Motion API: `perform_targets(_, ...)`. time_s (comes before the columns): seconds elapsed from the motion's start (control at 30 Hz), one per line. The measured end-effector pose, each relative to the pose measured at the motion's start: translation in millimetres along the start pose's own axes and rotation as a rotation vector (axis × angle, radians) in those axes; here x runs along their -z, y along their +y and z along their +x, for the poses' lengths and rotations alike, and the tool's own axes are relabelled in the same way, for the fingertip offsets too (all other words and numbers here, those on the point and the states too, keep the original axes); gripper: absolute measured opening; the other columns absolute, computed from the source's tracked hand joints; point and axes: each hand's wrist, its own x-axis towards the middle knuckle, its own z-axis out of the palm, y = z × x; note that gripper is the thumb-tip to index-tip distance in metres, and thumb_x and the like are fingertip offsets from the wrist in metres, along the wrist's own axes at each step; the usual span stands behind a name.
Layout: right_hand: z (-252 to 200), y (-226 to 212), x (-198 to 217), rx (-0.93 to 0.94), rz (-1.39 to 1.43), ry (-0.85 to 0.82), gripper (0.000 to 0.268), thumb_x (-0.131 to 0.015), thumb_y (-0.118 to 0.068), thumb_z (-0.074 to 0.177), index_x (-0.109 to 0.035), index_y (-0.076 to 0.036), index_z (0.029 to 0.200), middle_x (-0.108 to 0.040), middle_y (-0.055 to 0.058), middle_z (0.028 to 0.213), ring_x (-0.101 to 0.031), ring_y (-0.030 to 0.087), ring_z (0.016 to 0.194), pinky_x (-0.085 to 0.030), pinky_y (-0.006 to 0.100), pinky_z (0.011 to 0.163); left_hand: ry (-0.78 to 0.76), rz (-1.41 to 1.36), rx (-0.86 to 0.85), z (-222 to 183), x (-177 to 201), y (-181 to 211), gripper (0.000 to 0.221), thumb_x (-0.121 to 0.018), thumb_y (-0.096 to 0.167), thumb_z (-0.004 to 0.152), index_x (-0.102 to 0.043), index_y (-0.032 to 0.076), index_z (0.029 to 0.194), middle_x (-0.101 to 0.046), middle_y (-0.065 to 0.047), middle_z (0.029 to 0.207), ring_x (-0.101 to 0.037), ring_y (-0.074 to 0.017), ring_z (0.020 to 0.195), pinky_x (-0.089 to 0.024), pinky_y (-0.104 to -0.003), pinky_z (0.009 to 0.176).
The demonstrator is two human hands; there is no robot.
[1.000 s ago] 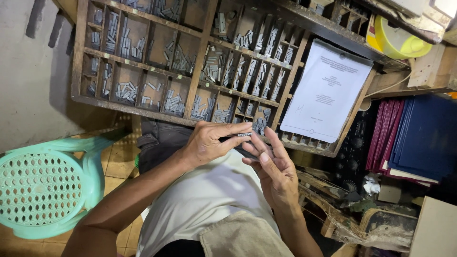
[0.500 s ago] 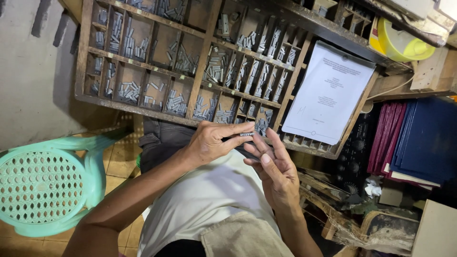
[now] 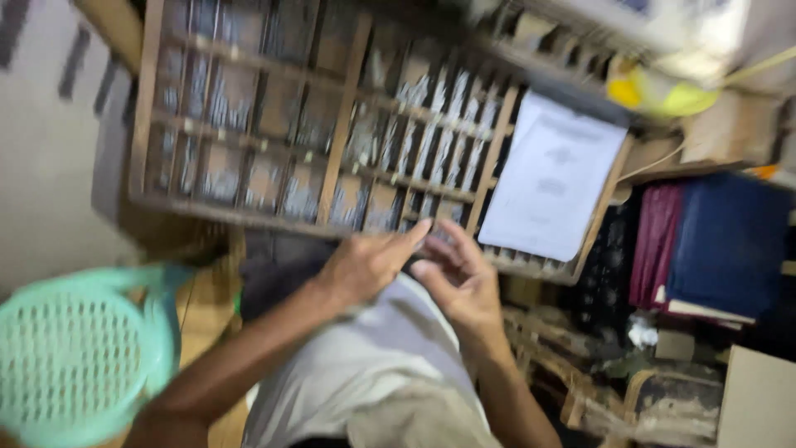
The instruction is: Sorting and arranging metal movable type blocks into a wooden type case in a print shop.
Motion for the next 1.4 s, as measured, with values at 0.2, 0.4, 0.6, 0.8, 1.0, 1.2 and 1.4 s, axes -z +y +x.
perform_targets(0.2, 33.5, 8.6, -7.3, 0.028, -0.050, 0.011, 0.057, -0.082, -0.014, 0.081, -0.060, -0.009, 0.133, -0.076, 0.015, 0.107, -0.074, 0.022, 0.097, -0.061, 0.034, 0.084, -0.079, 0.379, -0.060, -14.7, -21.4, -25.4, 0.057, -0.052, 0.007, 0.096, -0.050, 0.005, 0.152, -0.068, -0.009, 0.071, -0.064, -0.0263, 0.053, -0.055, -0.041, 0.049)
perform_targets(0.4, 29.5, -6.7, -14.0, 0.041, -0.186, 0.060, 0.043, -0.081, -0.022, 0.080, -0.069, -0.007, 0.118, -0.079, 0.006, 0.102, -0.078, 0.014, 0.095, -0.064, 0.025, 0.086, -0.467, 0.257, 0.241, 1.5, -6.2, -16.6, 0.083, -0.055, 0.001, 0.093, -0.015, 0.006, 0.165, -0.070, -0.019, 0.100, -0.071, -0.0406, 0.079, -0.056, -0.054, 0.070)
perform_targets(0.6, 26.7, -48.8, -10.6, -0.068, -0.388, -0.092, 0.037, -0.077, -0.028, 0.085, -0.068, -0.015, 0.119, -0.078, 0.000, 0.104, -0.076, 0.012, 0.096, -0.065, 0.024, 0.090, -0.673, 0.267, 0.170, 18.0, 3.1, -15.0, 0.081, -0.060, 0.023, 0.108, -0.006, 0.002, 0.166, -0.064, -0.018, 0.106, -0.068, -0.0295, 0.080, -0.059, -0.044, 0.073)
perform_targets(0.8, 28.8, -63.3, -4.6, -0.031, -0.413, -0.181, 0.034, -0.071, -0.022, 0.086, -0.067, -0.011, 0.118, -0.074, 0.003, 0.102, -0.071, 0.014, 0.091, -0.061, 0.026, 0.085, -0.611, 0.265, 0.021, 24.1, 13.9, -14.8, 0.084, -0.064, 0.020, 0.105, -0.008, 0.000, 0.165, -0.064, -0.014, 0.085, -0.057, -0.0225, 0.057, -0.053, -0.040, 0.053)
perform_targets(1.0, 67.7, -114.4, 32.7, 0.597, -0.589, -0.111, 0.025, -0.078, -0.007, 0.082, -0.066, -0.009, 0.104, -0.070, 0.005, 0.095, -0.069, 0.016, 0.084, -0.064, 0.024, 0.076, -0.343, 0.053, 0.284, 46.6, 64.8, 13.0, 0.094, -0.075, 0.027, 0.095, -0.011, 0.019, 0.163, -0.055, -0.010, 0.130, -0.073, -0.0206, 0.082, -0.068, -0.042, 0.074)
perform_targets(1.2, 157.4, -267.5, 43.4, 0.625, -0.736, 0.254, 0.021, -0.074, -0.022, 0.089, -0.065, -0.008, 0.103, -0.070, 0.007, 0.097, -0.068, 0.018, 0.089, -0.061, 0.026, 0.078, 0.037, 0.455, 0.135, -16.6, 56.9, -101.5, 0.071, -0.073, 0.028, 0.093, -0.037, 0.013, 0.153, -0.065, -0.012, 0.138, -0.071, -0.0173, 0.083, -0.069, -0.025, 0.051)
perform_targets(1.4, 239.9, -296.3, 42.0, 0.261, -0.875, 0.333, 0.044, -0.072, -0.029, 0.080, -0.064, -0.011, 0.119, -0.071, 0.006, 0.109, -0.068, 0.015, 0.090, -0.057, 0.033, 0.079, 0.143, 0.666, 0.120, -58.3, 51.5, -167.8, 0.070, -0.078, 0.032, 0.085, -0.055, 0.015, 0.148, -0.068, 0.002, 0.137, -0.062, -0.0191, 0.130, -0.054, -0.034, 0.106)
